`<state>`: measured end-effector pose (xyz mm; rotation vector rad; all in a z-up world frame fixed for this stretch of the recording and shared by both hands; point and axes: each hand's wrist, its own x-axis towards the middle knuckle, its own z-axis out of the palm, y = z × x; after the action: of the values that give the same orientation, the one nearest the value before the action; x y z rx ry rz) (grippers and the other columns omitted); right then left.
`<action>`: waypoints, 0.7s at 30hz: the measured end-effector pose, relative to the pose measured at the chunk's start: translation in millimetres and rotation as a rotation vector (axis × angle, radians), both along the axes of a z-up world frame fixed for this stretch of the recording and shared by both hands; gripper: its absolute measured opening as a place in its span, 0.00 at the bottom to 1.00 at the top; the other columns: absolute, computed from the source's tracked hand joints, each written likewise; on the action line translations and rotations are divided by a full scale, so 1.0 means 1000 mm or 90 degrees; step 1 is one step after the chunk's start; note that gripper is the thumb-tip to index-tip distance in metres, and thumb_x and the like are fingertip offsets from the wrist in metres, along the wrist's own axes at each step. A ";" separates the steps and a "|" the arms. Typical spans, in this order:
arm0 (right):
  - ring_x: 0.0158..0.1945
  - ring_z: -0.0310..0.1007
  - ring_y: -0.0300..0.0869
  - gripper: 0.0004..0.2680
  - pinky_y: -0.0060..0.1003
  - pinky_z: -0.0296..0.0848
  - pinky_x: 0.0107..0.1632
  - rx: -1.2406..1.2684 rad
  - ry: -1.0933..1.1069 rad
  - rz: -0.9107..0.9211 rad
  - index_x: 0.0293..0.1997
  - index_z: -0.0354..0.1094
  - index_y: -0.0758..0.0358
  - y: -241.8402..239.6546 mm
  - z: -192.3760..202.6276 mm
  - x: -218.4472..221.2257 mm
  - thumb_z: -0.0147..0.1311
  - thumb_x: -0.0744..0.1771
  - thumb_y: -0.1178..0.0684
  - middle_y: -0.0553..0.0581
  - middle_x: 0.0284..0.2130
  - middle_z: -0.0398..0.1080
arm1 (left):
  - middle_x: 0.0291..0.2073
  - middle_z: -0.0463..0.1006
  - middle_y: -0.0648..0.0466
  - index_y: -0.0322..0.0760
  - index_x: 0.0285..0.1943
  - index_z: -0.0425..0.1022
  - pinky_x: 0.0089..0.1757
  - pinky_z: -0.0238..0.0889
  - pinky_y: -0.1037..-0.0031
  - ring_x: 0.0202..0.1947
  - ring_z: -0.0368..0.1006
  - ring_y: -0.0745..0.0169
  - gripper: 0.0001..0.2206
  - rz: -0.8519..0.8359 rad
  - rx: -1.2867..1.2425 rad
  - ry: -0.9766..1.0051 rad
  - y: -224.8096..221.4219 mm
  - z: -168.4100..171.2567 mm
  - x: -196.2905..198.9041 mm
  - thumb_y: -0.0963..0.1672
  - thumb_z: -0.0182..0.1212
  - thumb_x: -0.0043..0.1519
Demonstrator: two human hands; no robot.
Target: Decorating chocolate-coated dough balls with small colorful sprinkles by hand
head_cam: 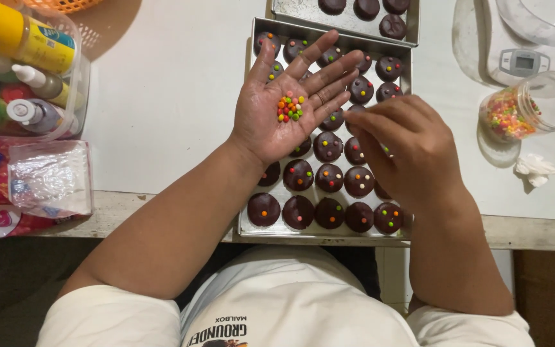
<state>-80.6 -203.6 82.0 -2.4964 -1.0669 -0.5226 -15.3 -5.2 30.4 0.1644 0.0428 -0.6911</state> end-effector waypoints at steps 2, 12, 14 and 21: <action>0.38 0.68 0.56 0.03 0.49 0.68 0.45 0.009 -0.022 -0.005 0.50 0.74 0.72 0.009 -0.001 0.010 0.58 0.71 0.67 0.65 0.38 0.73 | 0.74 0.61 0.32 0.39 0.76 0.59 0.68 0.54 0.56 0.74 0.57 0.41 0.37 -0.005 0.003 0.002 -0.001 -0.006 0.000 0.58 0.47 0.59; 0.43 0.74 0.55 0.03 0.48 0.70 0.43 -0.007 -0.092 0.048 0.49 0.76 0.66 0.033 -0.026 0.043 0.62 0.71 0.62 0.59 0.41 0.75 | 0.75 0.59 0.32 0.39 0.78 0.56 0.62 0.64 0.63 0.71 0.61 0.41 0.37 -0.028 -0.074 -0.074 -0.001 -0.016 -0.001 0.60 0.47 0.64; 0.44 0.74 0.55 0.02 0.48 0.70 0.43 -0.010 -0.087 0.037 0.48 0.76 0.65 0.034 -0.024 0.042 0.63 0.71 0.62 0.59 0.42 0.75 | 0.76 0.57 0.33 0.39 0.78 0.57 0.62 0.64 0.65 0.72 0.60 0.41 0.37 -0.034 -0.069 -0.092 0.000 -0.015 0.000 0.60 0.45 0.64; 0.41 0.69 0.57 0.02 0.48 0.68 0.46 0.058 -0.020 0.037 0.45 0.71 0.71 0.033 -0.005 0.021 0.58 0.71 0.68 0.64 0.39 0.74 | 0.74 0.61 0.32 0.39 0.77 0.58 0.55 0.64 0.66 0.64 0.66 0.46 0.37 0.003 -0.076 -0.009 0.003 -0.004 0.002 0.58 0.49 0.62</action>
<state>-60.0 -170.2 76.5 -2.3796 -1.0985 -0.5823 -13.3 -2.7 26.5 0.0547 -0.0123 -0.6856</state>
